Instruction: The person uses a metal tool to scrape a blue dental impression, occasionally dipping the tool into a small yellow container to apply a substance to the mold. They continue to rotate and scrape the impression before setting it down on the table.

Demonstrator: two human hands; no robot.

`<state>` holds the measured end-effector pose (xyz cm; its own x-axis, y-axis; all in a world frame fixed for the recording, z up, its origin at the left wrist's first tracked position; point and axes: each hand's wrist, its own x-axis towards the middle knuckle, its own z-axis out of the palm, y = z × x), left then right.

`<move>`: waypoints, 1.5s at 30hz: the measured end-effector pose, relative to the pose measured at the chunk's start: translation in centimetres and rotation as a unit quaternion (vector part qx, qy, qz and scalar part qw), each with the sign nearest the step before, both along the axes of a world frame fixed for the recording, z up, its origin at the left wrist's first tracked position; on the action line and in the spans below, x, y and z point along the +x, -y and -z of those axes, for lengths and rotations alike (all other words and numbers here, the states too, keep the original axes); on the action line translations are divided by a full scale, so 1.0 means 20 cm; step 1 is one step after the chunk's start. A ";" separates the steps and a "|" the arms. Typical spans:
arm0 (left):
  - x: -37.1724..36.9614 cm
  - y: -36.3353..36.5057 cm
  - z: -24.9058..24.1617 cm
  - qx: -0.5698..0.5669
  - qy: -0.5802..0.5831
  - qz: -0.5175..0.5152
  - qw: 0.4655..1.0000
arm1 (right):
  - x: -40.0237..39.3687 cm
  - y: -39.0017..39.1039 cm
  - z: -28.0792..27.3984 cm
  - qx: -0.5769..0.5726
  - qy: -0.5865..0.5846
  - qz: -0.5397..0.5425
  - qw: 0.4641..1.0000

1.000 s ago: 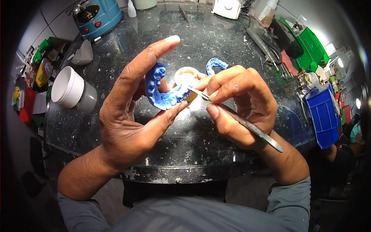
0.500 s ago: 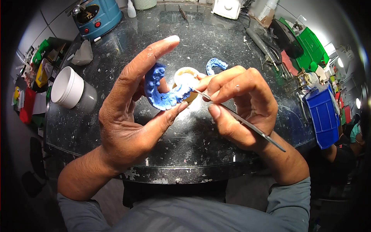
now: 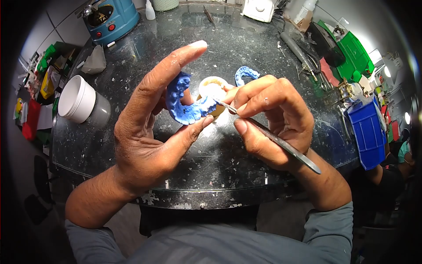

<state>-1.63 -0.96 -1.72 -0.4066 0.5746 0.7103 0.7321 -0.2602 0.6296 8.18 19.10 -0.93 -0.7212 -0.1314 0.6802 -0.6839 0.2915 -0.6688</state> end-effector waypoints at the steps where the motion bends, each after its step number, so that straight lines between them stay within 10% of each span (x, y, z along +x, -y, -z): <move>1: 0.00 0.00 0.00 0.002 0.000 0.003 1.000 | 0.00 0.00 0.00 0.004 -0.001 -0.001 1.000; 45: -0.03 0.03 -0.02 -0.045 -0.072 0.034 0.996 | 0.00 0.00 -0.01 0.017 0.026 0.005 0.999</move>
<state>-2.14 -1.50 -1.24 -0.2629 0.6610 0.7028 0.7993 -0.2588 0.5424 8.23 19.05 -0.71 -0.7574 -0.1459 0.6364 -0.6446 0.3217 -0.6935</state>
